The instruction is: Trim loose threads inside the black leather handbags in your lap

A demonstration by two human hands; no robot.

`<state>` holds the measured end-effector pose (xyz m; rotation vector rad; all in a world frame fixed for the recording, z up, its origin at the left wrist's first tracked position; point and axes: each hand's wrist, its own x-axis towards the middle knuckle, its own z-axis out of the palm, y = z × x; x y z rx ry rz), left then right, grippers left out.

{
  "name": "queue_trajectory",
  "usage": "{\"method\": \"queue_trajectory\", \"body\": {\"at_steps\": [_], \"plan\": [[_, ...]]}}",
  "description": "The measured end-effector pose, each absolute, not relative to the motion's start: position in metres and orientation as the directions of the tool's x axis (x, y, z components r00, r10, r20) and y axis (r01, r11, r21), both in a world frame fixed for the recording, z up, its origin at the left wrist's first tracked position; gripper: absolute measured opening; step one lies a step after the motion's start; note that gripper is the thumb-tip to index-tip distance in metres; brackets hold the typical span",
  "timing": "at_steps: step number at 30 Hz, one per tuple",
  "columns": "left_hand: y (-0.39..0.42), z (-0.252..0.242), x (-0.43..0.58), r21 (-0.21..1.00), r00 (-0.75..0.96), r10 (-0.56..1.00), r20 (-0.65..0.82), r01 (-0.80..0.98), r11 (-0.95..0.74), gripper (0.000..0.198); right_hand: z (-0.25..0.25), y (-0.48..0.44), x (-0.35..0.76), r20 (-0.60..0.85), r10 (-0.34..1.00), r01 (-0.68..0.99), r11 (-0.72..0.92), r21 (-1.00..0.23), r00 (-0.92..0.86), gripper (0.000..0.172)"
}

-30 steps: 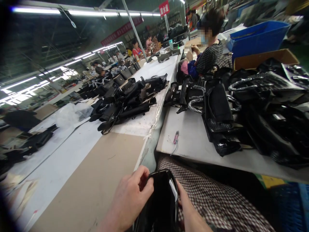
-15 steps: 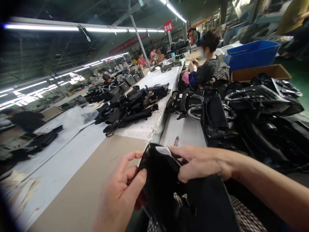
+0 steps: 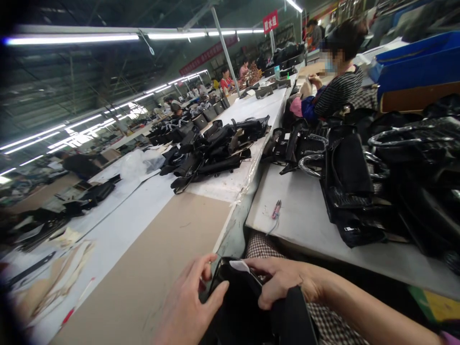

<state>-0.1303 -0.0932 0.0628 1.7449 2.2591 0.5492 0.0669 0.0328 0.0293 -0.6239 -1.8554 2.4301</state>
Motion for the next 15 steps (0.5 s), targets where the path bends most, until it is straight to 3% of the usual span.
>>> {"method": "queue_trajectory", "body": {"at_steps": [2,6,9,12,15], "plan": [[-0.084,0.076,-0.132,0.425,-0.140,0.983,0.115,0.902,0.079,0.044,0.033,0.031,0.064,-0.317,0.175,0.232,-0.383,-0.894,-0.932,0.071],[-0.067,0.085,-0.127,0.527,0.156,0.969,0.192,0.816,-0.236,0.016,0.031,0.029,0.061,-0.350,0.165,0.255,-0.422,-0.870,-0.922,0.069],[-0.064,0.078,-0.126,0.482,0.334,0.897,0.290,0.759,-0.438,0.015,0.025,0.033,0.062,-0.378,0.178,0.279,-0.416,-0.865,-0.908,0.063],[-0.066,0.072,-0.129,0.403,0.439,0.847,0.299,0.747,-0.529,0.016,0.019,0.039,0.066,-0.374,0.164,0.260,-0.473,-0.842,-0.913,0.069],[-0.066,0.076,-0.130,0.363,0.526,0.828,0.195,0.745,-0.559,0.019,0.013,0.043,0.069,-0.348,0.149,0.249,-0.453,-0.856,-0.925,0.069]]}}
